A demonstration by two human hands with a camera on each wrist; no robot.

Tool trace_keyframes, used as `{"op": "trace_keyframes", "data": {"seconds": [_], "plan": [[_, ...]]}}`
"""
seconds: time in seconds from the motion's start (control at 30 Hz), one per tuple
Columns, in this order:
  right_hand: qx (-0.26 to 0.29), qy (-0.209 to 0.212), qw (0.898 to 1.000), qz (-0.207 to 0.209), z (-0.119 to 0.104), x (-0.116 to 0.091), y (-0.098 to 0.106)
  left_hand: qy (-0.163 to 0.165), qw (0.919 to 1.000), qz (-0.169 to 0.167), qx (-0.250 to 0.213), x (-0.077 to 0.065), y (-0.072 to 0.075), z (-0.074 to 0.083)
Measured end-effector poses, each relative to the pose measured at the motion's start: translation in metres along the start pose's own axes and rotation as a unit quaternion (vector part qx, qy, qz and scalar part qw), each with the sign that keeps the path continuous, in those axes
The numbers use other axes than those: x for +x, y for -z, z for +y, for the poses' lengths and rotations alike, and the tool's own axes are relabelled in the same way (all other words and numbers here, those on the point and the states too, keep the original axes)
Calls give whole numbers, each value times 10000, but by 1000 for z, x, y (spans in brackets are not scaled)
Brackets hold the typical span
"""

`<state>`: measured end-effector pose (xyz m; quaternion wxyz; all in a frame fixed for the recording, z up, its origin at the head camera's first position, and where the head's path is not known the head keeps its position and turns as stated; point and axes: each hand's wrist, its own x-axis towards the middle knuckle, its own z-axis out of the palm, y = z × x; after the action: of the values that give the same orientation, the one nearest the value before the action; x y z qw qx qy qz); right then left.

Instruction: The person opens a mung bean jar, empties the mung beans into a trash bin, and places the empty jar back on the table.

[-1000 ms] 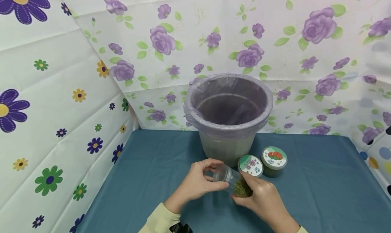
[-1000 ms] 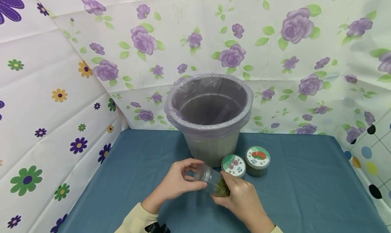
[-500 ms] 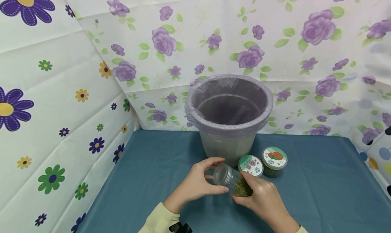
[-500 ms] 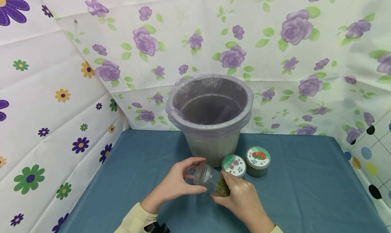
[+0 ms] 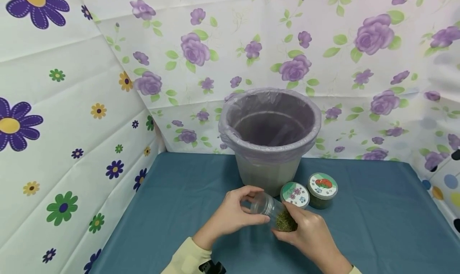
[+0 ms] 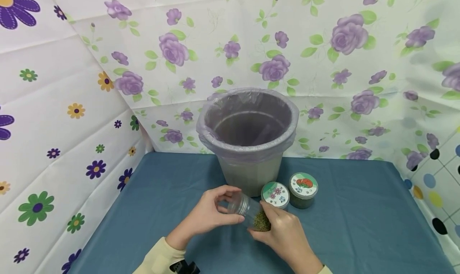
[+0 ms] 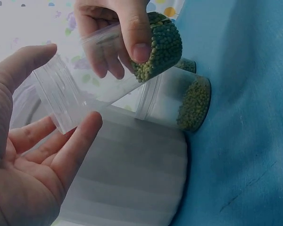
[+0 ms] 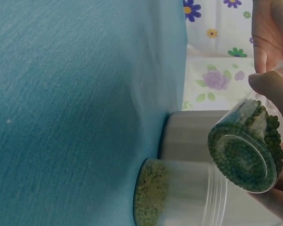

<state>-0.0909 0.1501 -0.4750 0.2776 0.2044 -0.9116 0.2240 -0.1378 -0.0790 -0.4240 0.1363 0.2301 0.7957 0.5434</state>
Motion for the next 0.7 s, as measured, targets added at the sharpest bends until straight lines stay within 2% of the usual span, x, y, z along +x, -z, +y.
{"op": "trace_keyframes", "data": {"seconds": [0.23,0.37,0.6,0.7], "plan": [[28,56,9999,92,1,0,1,197,9991,310,196,1,-4,-4],[6,54,10000,74,2,0,1,182,9992,304,196,2,-5,-5],[-4,78,9999,82,3,-1,0,43,9978,273,608,1,-4,-4],[7,76,9999,87,3,-1,-1,-6,9977,252,637,1,-4,-3]]}}
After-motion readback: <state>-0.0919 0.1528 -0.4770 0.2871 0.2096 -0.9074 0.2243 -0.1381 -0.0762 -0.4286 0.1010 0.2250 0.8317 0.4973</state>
